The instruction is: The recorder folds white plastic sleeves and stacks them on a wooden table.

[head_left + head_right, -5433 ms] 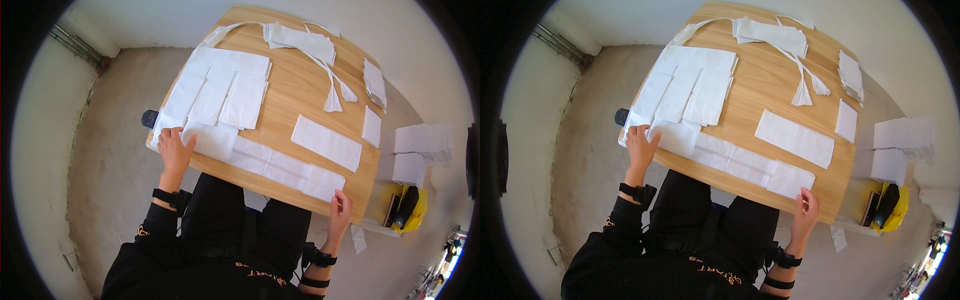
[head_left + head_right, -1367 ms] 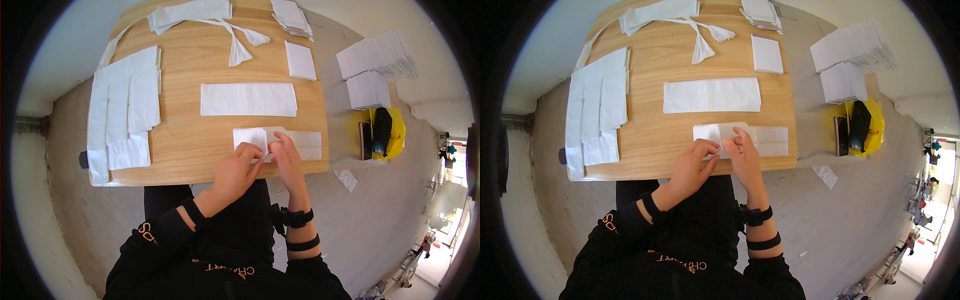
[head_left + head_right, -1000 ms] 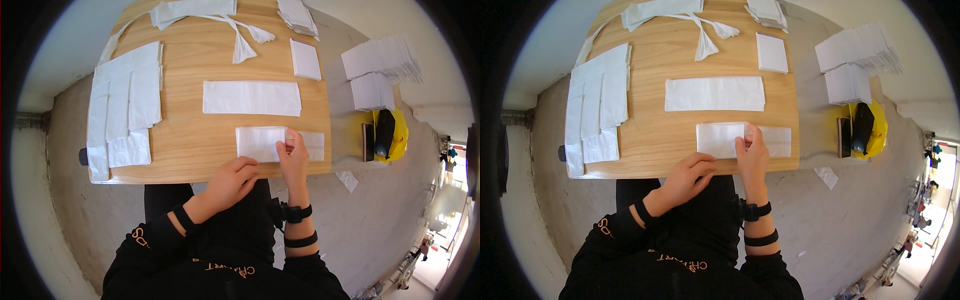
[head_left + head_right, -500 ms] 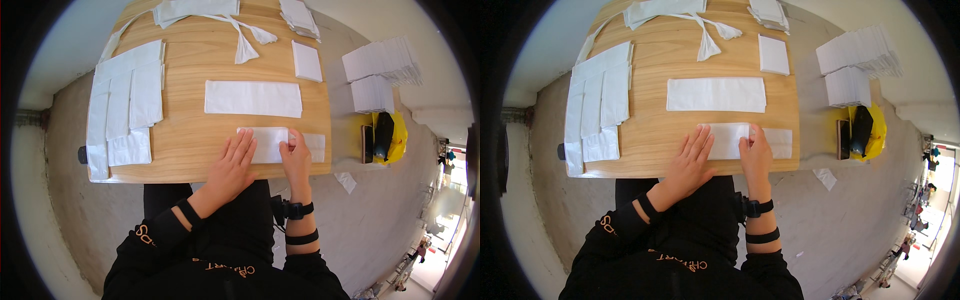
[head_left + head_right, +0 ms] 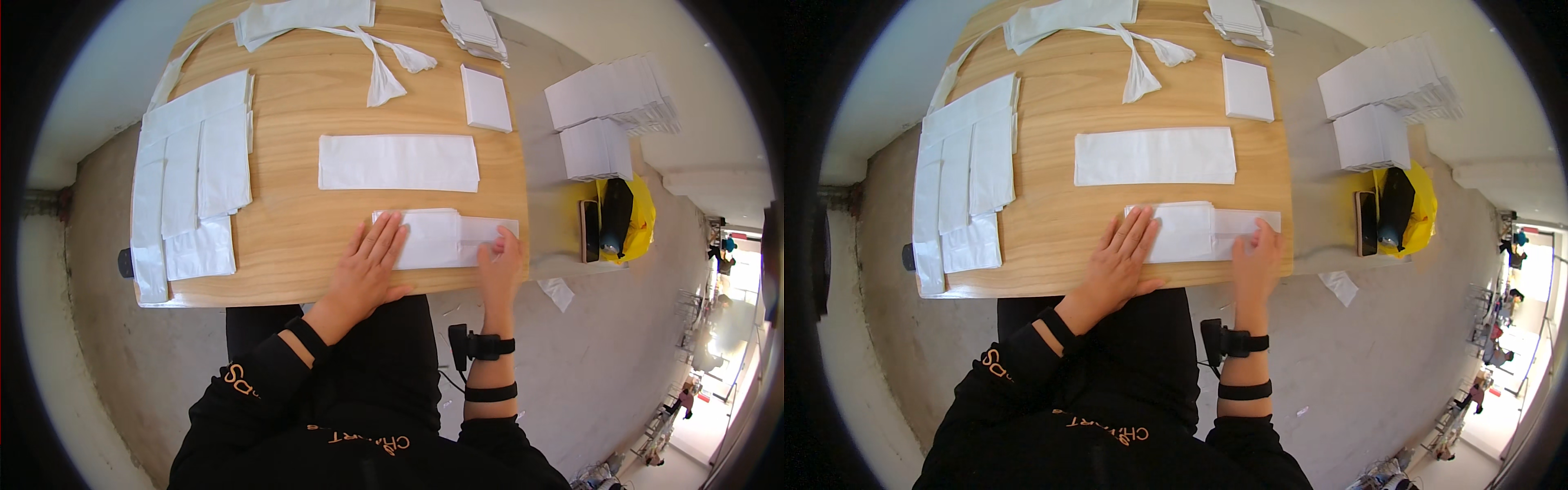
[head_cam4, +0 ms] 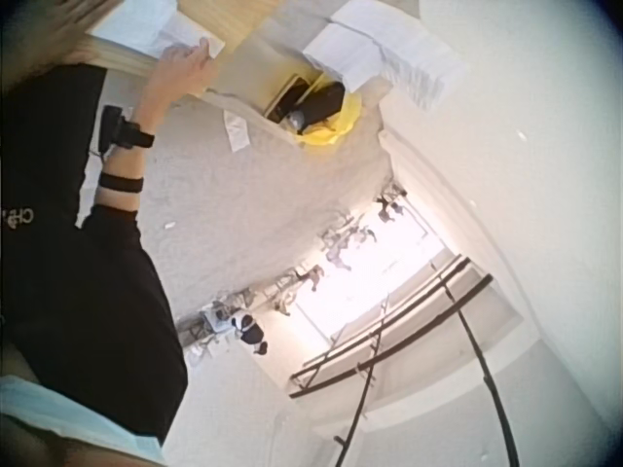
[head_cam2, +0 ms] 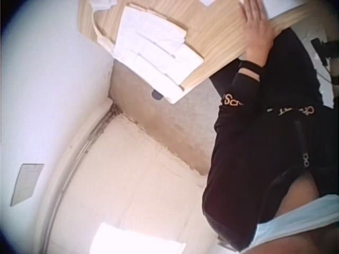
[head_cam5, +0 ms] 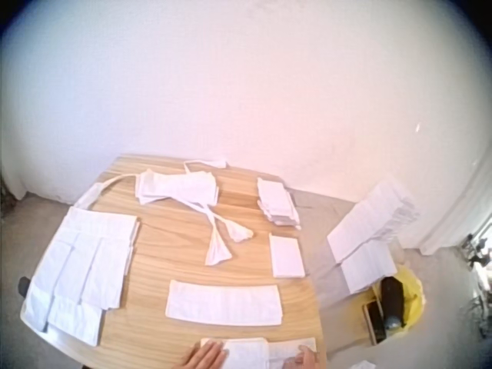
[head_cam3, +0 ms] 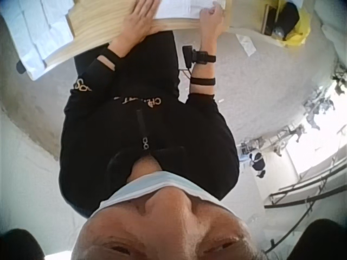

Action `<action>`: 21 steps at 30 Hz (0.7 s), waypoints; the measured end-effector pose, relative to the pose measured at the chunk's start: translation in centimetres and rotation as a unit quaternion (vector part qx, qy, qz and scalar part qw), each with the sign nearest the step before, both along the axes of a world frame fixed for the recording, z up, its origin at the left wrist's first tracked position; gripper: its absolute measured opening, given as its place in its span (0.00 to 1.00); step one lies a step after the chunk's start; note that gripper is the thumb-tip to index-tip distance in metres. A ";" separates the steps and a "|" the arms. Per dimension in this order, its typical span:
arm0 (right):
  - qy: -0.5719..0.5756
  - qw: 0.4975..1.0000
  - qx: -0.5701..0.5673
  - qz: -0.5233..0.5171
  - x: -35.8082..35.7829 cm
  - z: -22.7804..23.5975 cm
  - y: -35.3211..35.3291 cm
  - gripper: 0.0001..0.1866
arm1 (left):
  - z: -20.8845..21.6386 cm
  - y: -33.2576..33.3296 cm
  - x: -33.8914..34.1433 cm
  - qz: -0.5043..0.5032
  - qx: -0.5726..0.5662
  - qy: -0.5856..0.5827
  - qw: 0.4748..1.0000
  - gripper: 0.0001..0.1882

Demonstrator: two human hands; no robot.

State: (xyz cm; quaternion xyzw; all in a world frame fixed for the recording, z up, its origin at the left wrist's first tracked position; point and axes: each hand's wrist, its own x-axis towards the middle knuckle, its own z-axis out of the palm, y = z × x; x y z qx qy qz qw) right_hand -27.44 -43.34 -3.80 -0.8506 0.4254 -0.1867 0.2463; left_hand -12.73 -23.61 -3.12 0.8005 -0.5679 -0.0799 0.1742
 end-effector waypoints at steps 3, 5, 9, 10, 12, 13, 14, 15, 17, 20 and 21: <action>-0.012 0.995 -0.064 -0.071 -1.0 0.6 -0.4 0.21 | -0.1 0.0 0.0 0.001 -0.002 -0.009 1.000 0.49; -0.060 0.996 -0.027 -0.066 -0.8 1.7 -0.2 0.19 | 0.0 0.0 0.0 0.001 0.000 -0.002 1.000 0.49; -0.085 0.990 0.090 0.062 2.7 3.3 2.7 0.17 | -0.1 0.3 0.1 0.006 -0.005 0.011 1.000 0.49; -0.073 0.986 0.103 0.112 3.6 3.7 3.5 0.16 | -0.1 0.2 0.1 0.009 -0.006 0.010 1.000 0.49; -0.063 0.978 0.113 0.161 4.0 3.3 3.5 0.15 | -0.1 0.1 0.0 0.001 -0.008 0.010 1.000 0.50; -0.050 0.983 0.102 0.141 3.7 2.0 3.0 0.14 | -0.1 0.1 0.0 0.002 -0.009 0.009 1.000 0.50; -0.037 0.988 0.089 0.122 3.7 1.5 2.5 0.13 | 0.0 0.1 -0.1 0.002 -0.007 0.010 1.000 0.50; -0.038 0.988 0.087 0.123 3.7 1.2 1.8 0.13 | 0.0 0.0 -0.1 0.003 -0.004 0.011 1.000 0.50; -0.021 0.993 0.059 0.100 3.9 1.1 0.3 0.12 | 0.1 0.1 0.1 0.002 -0.008 0.020 1.000 0.50; 0.012 0.995 0.006 0.094 5.2 1.4 -2.1 0.13 | 0.8 -0.4 0.7 0.014 -0.001 0.028 0.999 0.46; 0.012 0.996 0.005 0.092 5.8 1.6 -2.7 0.13 | 1.1 -0.7 1.1 0.029 0.009 0.026 0.999 0.42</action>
